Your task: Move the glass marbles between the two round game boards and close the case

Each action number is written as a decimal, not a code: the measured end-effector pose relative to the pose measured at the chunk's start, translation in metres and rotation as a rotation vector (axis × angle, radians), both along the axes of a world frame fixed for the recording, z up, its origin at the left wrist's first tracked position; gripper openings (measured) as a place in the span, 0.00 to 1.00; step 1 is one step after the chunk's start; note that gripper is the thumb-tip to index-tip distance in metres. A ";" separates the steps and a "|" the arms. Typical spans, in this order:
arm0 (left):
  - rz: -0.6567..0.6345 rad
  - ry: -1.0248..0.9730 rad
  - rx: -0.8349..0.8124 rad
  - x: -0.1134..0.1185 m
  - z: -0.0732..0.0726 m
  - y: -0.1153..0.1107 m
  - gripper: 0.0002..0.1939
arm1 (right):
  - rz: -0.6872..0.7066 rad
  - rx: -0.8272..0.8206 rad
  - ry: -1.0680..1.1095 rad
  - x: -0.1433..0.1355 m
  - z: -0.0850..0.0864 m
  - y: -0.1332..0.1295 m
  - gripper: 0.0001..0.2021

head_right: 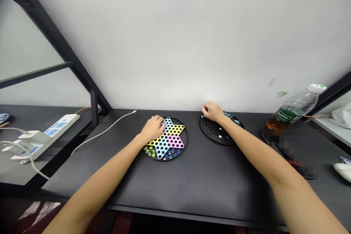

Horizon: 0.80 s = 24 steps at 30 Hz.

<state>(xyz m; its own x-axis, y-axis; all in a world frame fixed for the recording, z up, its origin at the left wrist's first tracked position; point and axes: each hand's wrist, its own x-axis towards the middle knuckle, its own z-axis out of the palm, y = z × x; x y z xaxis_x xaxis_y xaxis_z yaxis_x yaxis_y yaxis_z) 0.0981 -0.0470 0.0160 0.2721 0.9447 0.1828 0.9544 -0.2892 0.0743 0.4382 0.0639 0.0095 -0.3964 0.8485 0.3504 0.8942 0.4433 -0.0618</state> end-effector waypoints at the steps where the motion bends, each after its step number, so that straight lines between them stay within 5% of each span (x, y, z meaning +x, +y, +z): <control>1: 0.001 0.000 -0.002 0.000 0.000 0.000 0.17 | -0.024 0.001 0.042 0.002 0.006 -0.003 0.17; 8: -0.002 -0.016 -0.009 0.000 0.000 0.002 0.18 | -0.029 -0.125 0.141 0.018 0.045 -0.056 0.19; 14: -0.007 -0.031 -0.020 -0.001 0.000 0.004 0.18 | -0.200 -0.334 -0.123 0.040 0.028 -0.071 0.14; 24: -0.013 -0.046 -0.020 -0.003 -0.001 0.005 0.17 | -0.406 -0.368 -0.133 0.044 0.013 -0.052 0.15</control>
